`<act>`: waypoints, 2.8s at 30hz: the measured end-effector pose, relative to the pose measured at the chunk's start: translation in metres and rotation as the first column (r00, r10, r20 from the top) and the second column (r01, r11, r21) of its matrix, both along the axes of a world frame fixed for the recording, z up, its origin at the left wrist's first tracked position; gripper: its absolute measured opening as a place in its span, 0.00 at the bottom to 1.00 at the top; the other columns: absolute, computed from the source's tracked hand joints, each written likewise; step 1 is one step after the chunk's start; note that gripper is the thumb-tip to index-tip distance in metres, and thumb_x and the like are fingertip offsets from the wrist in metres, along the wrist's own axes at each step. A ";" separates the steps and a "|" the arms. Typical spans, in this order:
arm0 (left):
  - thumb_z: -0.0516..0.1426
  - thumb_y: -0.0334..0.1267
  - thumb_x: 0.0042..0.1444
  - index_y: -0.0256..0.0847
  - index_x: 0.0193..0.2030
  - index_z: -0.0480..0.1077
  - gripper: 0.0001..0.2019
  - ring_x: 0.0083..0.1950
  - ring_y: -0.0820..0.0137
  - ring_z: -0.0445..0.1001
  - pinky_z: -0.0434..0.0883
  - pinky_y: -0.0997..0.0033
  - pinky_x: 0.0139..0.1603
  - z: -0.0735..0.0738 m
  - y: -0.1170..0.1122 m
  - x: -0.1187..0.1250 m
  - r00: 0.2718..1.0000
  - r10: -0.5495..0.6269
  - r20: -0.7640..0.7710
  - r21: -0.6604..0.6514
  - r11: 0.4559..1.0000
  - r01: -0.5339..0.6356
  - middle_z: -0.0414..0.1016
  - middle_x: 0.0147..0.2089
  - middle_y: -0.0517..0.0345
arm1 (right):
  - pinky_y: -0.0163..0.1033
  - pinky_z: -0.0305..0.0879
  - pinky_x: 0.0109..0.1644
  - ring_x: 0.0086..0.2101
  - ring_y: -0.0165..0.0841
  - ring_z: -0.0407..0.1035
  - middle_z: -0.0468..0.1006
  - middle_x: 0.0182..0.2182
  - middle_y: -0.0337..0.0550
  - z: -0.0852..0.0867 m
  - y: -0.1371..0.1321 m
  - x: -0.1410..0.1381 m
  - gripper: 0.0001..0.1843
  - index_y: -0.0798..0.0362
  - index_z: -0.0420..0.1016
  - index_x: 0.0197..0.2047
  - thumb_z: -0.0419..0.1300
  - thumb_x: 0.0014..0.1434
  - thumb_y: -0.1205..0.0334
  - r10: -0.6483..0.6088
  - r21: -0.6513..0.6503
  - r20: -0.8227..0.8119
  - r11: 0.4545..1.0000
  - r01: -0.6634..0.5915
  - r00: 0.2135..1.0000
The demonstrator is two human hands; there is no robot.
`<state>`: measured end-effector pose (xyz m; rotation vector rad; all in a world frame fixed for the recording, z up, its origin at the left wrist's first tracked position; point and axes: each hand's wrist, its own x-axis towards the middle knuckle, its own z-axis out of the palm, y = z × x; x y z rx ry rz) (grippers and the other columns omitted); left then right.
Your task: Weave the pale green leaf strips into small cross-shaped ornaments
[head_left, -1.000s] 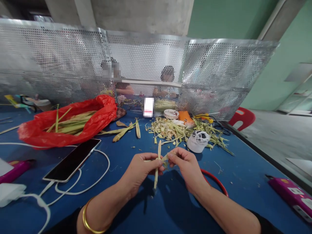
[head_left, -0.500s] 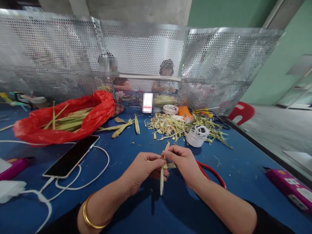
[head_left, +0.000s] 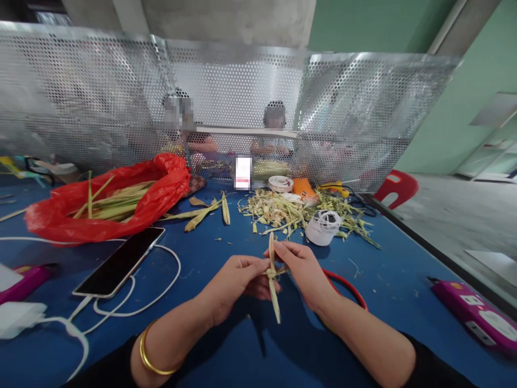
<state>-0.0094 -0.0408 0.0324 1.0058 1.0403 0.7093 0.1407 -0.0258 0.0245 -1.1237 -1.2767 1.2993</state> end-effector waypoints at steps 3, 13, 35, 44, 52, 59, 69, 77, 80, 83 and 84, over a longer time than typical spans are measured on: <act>0.59 0.53 0.49 0.34 0.35 0.76 0.21 0.27 0.70 0.76 0.69 0.72 0.34 0.002 0.003 -0.001 1.000 0.008 0.007 -0.022 1.000 -0.008 0.80 0.29 0.47 | 0.35 0.58 0.32 0.26 0.30 0.62 0.71 0.21 0.38 0.003 0.001 0.000 0.19 0.56 0.76 0.26 0.61 0.51 0.46 0.067 -0.033 -0.036 0.997 -0.069 0.997; 0.62 0.44 0.43 0.35 0.23 0.76 0.12 0.23 0.73 0.69 0.63 0.76 0.27 0.010 0.021 0.005 0.976 -0.039 -0.215 0.102 0.993 0.062 0.76 0.22 0.55 | 0.34 0.54 0.30 0.24 0.28 0.58 0.66 0.18 0.34 -0.005 0.008 0.002 0.13 0.54 0.68 0.19 0.64 0.48 0.58 -0.084 0.089 0.086 0.993 0.077 0.993; 0.66 0.38 0.40 0.36 0.37 0.78 0.15 0.31 0.72 0.71 0.62 0.77 0.31 0.014 0.033 -0.008 0.971 0.236 0.042 0.083 0.968 -0.238 0.79 0.30 0.57 | 0.36 0.55 0.37 0.27 0.31 0.61 0.66 0.23 0.37 -0.015 -0.004 -0.003 0.17 0.51 0.59 0.23 0.51 0.64 0.60 -0.161 0.443 0.594 0.883 -0.154 0.788; 0.67 0.36 0.36 0.31 0.36 0.76 0.18 0.29 0.72 0.72 0.65 0.75 0.31 0.006 0.031 -0.005 0.937 0.340 0.077 0.051 0.937 -0.344 0.78 0.29 0.53 | 0.37 0.55 0.39 0.27 0.29 0.59 0.64 0.23 0.36 -0.009 -0.008 0.002 0.17 0.52 0.54 0.23 0.49 0.65 0.64 -0.173 0.531 0.643 0.803 -0.271 0.746; 0.64 0.37 0.43 0.35 0.38 0.76 0.14 0.27 0.74 0.72 0.65 0.77 0.29 0.012 0.036 -0.012 0.975 0.168 0.142 0.006 0.985 -0.170 0.77 0.30 0.54 | 0.37 0.60 0.38 0.30 0.32 0.65 0.70 0.26 0.40 -0.004 -0.001 0.004 0.21 0.54 0.67 0.27 0.50 0.62 0.47 0.043 0.094 0.229 0.993 -0.066 0.972; 0.62 0.43 0.47 0.36 0.34 0.76 0.12 0.28 0.71 0.72 0.66 0.75 0.29 0.005 0.032 -0.012 0.998 0.016 0.061 -0.006 1.000 -0.015 0.76 0.29 0.53 | 0.34 0.60 0.34 0.26 0.29 0.64 0.70 0.21 0.35 0.003 0.008 0.005 0.15 0.54 0.71 0.29 0.65 0.49 0.51 -0.061 -0.099 -0.052 0.993 0.056 0.997; 0.64 0.39 0.40 0.35 0.23 0.76 0.08 0.22 0.76 0.64 0.60 0.77 0.26 0.006 0.031 -0.005 0.992 0.033 -0.124 0.082 0.996 -0.023 0.71 0.20 0.60 | 0.36 0.60 0.36 0.30 0.32 0.66 0.73 0.26 0.38 0.001 0.012 0.013 0.07 0.53 0.74 0.28 0.61 0.53 0.59 -0.095 0.164 0.298 0.985 0.047 0.950; 0.60 0.44 0.48 0.35 0.26 0.76 0.13 0.26 0.71 0.72 0.63 0.74 0.29 -0.004 0.026 -0.002 0.970 -0.203 -0.130 0.066 0.975 0.213 0.78 0.26 0.53 | 0.35 0.62 0.34 0.29 0.31 0.67 0.71 0.24 0.38 -0.005 0.009 0.009 0.12 0.53 0.68 0.21 0.59 0.55 0.62 -0.094 0.253 0.322 0.967 0.011 0.942; 0.60 0.47 0.49 0.35 0.30 0.76 0.15 0.29 0.69 0.75 0.65 0.73 0.32 -0.005 0.027 -0.002 0.989 -0.114 -0.096 0.028 0.993 0.117 0.80 0.29 0.51 | 0.38 0.64 0.41 0.36 0.35 0.70 0.76 0.34 0.43 -0.002 0.008 0.015 0.06 0.51 0.75 0.33 0.57 0.58 0.63 -0.258 0.468 0.405 0.882 0.043 0.877; 0.60 0.48 0.50 0.36 0.40 0.75 0.17 0.37 0.67 0.77 0.67 0.71 0.39 -0.007 0.030 -0.001 0.993 0.110 0.039 -0.040 0.993 -0.109 0.81 0.36 0.49 | 0.44 0.61 0.49 0.44 0.39 0.69 0.76 0.42 0.46 0.008 0.000 0.022 0.12 0.49 0.75 0.46 0.58 0.58 0.65 -0.528 0.746 0.430 0.665 0.042 0.732; 0.61 0.47 0.50 0.36 0.42 0.74 0.18 0.39 0.67 0.77 0.67 0.71 0.42 -0.007 0.031 -0.001 0.979 0.176 0.100 -0.048 0.984 -0.171 0.80 0.38 0.49 | 0.44 0.60 0.48 0.41 0.39 0.70 0.78 0.39 0.45 0.011 -0.004 0.023 0.11 0.48 0.76 0.44 0.59 0.57 0.66 -0.555 0.800 0.430 0.600 -0.016 0.712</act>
